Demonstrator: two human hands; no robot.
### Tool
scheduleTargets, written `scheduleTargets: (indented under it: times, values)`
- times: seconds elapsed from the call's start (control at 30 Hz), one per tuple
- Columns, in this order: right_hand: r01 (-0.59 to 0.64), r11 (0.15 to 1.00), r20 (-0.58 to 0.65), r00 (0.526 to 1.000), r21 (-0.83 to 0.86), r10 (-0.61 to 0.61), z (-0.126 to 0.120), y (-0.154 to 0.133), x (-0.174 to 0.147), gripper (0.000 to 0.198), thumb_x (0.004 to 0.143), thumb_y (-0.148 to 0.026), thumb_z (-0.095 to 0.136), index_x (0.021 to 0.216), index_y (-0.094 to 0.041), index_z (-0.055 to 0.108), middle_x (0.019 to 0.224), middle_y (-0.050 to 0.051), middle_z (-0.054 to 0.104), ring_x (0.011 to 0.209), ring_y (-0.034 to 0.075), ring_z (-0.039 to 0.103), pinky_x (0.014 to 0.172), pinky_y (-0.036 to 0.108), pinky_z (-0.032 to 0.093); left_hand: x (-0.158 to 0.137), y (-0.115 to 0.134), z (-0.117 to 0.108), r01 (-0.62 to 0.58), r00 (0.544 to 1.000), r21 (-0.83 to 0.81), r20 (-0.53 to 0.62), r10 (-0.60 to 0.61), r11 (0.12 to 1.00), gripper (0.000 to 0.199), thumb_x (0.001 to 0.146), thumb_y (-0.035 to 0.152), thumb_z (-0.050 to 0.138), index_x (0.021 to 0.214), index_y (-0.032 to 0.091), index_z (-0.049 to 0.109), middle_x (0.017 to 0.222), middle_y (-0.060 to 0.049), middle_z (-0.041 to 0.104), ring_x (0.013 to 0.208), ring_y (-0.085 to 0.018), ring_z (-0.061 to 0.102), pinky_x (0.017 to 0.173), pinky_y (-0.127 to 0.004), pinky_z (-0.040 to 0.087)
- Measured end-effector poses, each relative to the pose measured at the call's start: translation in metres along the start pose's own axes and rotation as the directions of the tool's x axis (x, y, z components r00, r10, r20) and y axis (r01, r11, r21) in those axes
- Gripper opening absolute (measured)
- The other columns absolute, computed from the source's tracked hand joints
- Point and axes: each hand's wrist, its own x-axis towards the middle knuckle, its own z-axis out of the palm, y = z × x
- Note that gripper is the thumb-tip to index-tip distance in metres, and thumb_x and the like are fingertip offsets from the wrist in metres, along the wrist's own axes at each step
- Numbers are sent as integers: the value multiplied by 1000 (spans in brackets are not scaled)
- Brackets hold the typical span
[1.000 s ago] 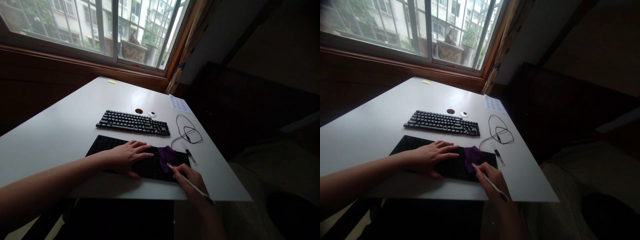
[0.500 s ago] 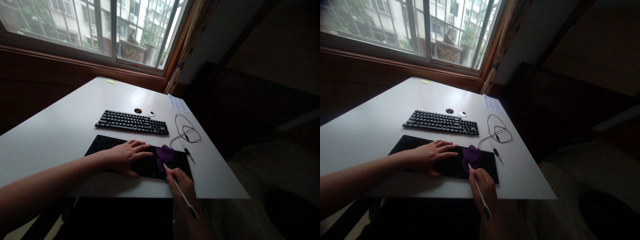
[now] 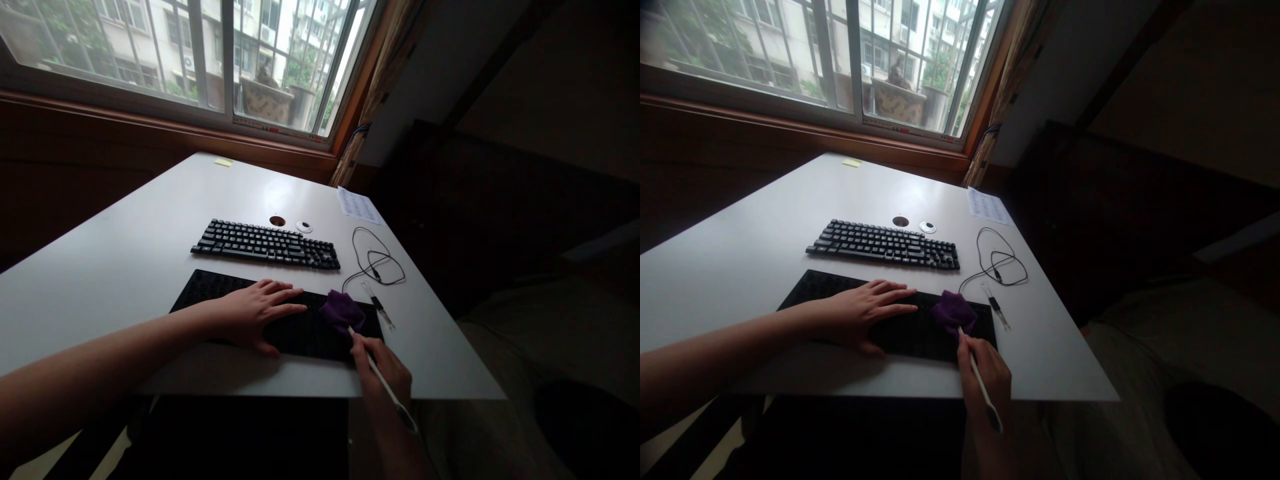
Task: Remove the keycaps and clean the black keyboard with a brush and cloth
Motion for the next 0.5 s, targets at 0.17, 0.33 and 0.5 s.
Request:
scheduleTargets:
  times: [0.17,0.33,0.5]
  values:
    - [-88,993,88,993,72,82,-4,-10,19,36,99,-43,56,72,-22,66,64,1,69,58,17,63,63,28,45,1,-1,1,-3,1000,5,-5,3,1000,101,73,63,77,157,29,33,164,-13,29,143,-43,35,116,-57,29]
    - [-118,990,186,977,83,101,1,-26,48,49,100,-51,53,60,-23,59,56,-1,64,53,14,60,58,26,40,1,1,-1,-1,1000,11,14,1,1000,101,74,63,77,157,29,32,165,-13,28,143,-43,35,116,-57,30]
    - [-156,979,268,956,129,117,20,-38,68,56,100,-55,50,55,-23,56,46,-2,59,45,13,57,54,25,39,1,1,-2,-8,1000,16,15,8,1000,103,73,64,77,158,28,31,165,-14,27,143,-44,35,116,-58,29]
